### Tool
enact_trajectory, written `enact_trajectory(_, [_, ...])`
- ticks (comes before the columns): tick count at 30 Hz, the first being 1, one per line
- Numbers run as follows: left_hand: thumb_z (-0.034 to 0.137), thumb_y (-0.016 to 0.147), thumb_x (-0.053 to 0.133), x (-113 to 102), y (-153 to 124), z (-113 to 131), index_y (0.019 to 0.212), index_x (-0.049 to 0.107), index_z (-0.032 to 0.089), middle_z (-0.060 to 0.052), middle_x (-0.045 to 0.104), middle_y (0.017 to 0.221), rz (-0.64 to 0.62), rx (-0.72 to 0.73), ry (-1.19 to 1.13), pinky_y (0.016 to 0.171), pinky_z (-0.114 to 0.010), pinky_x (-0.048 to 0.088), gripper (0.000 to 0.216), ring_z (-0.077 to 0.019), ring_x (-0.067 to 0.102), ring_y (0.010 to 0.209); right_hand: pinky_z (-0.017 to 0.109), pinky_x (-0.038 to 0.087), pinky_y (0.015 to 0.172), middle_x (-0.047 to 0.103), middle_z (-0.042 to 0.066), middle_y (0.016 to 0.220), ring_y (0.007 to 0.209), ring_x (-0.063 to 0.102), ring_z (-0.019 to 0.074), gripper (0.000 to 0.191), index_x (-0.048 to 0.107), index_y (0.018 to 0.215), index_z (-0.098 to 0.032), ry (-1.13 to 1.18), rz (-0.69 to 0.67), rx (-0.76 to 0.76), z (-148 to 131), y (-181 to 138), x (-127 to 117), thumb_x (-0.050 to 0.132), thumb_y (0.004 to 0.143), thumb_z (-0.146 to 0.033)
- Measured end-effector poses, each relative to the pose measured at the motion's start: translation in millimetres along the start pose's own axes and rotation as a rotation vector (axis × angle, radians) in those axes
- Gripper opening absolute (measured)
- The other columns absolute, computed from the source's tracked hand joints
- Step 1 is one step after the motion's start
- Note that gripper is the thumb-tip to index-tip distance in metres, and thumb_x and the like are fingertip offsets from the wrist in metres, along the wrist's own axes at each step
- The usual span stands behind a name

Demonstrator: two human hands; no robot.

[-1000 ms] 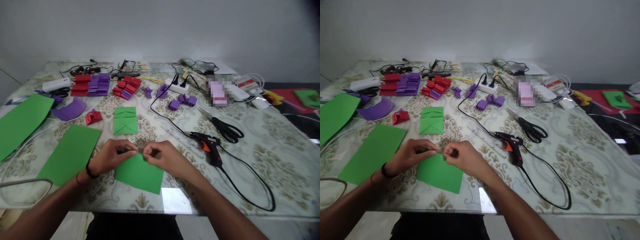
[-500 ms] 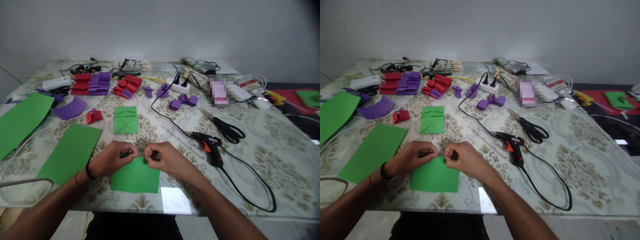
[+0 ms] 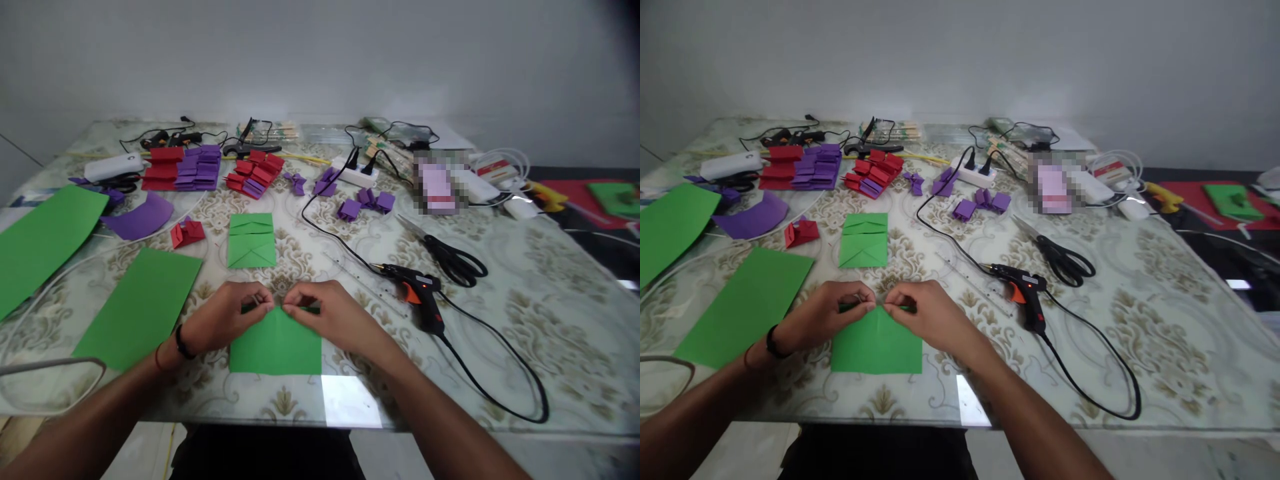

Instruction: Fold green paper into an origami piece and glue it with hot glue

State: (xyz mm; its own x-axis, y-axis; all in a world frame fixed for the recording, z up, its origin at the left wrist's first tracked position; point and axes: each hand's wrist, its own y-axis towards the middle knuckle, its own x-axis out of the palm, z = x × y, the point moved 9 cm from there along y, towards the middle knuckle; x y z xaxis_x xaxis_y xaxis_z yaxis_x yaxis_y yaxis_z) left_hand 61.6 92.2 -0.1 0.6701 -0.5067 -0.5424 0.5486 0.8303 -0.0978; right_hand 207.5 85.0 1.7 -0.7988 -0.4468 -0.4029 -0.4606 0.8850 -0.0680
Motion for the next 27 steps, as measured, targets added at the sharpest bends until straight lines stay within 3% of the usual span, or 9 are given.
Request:
enact_trajectory(6, [0.03,0.096,0.061,-1.0,-0.2,2.0,0.088,0.07,0.018,0.001,0.072,0.075,-0.016,0.006,0.016,0.062,-0.023,0.045,0.017,-0.0138,0.063,0.066,0.025,0.045,0.069,0.069,-0.002,0.075,0.071,0.06,0.0139,0.009,0.069,0.079,-0.02,-0.026,0.015,-0.008,-2.2,-1.3,-5.8,0.065,0.087,-0.019])
enact_trajectory(14, [0.04,0.102,0.056,-38.2,-2.0,-5.2,0.087,0.064,0.019,-0.002,0.077,0.078,-0.031,-0.031,0.007,0.067,-0.024,0.052,0.027,-0.0155,0.072,0.071,0.027,0.045,0.07,0.068,-0.001,0.075,0.072,0.058,0.0153,0.009,0.068,0.076,-0.02,-0.057,0.045,0.032,3.7,-5.9,-36.1,0.064,0.084,-0.023])
enact_trajectory(18, [0.044,0.101,0.058,-53.2,-2.4,-5.2,0.094,0.068,0.019,-0.004,0.079,0.082,0.103,-0.047,0.017,0.068,-0.024,0.055,0.028,-0.0171,0.075,0.074,0.026,0.046,0.071,0.07,-0.001,0.077,0.073,0.061,0.015,0.006,0.068,0.077,-0.02,-0.04,0.003,0.044,6.7,-5.1,-29.5,0.064,0.081,-0.018])
enact_trajectory(20, [0.044,0.099,0.063,-43.1,-1.7,3.5,0.104,0.074,0.019,-0.006,0.082,0.096,0.112,0.005,0.04,0.068,-0.024,0.055,0.027,-0.018,0.075,0.081,0.025,0.045,0.069,0.07,-0.002,0.076,0.072,0.061,0.0141,0.006,0.068,0.077,-0.02,-0.021,-0.033,0.031,4.7,-3.6,-18.0,0.064,0.081,-0.017])
enact_trajectory(22, [0.04,0.098,0.067,-18.4,-1.1,12.8,0.116,0.075,0.021,-0.005,0.083,0.099,0.007,0.059,0.037,0.068,-0.024,0.054,0.028,-0.0182,0.075,0.082,0.024,0.044,0.067,0.068,-0.003,0.074,0.07,0.06,0.0131,0.006,0.069,0.077,-0.019,-0.001,-0.056,0.005,1.0,-2.0,-5.6,0.065,0.08,-0.015])
enact_trajectory(24, [0.039,0.098,0.069,2.9,-2.2,18.1,0.109,0.078,0.02,-0.004,0.084,0.092,-0.077,0.087,0.042,0.069,-0.025,0.052,0.024,-0.0181,0.075,0.078,0.023,0.043,0.066,0.068,-0.003,0.074,0.069,0.059,0.0125,0.008,0.07,0.077,-0.019,0.014,-0.066,-0.025,-3.0,-0.9,4.8,0.066,0.078,-0.013])
enact_trajectory(27, [0.033,0.098,0.066,16.6,-5.2,18.6,0.091,0.08,0.019,-0.002,0.08,0.076,-0.111,0.099,0.107,0.062,-0.024,0.045,0.021,-0.0157,0.069,0.064,0.023,0.043,0.066,0.069,-0.003,0.075,0.07,0.06,0.0126,0.011,0.071,0.078,-0.019,0.018,-0.084,-0.05,-6.7,-0.6,14.1,0.065,0.076,-0.01])
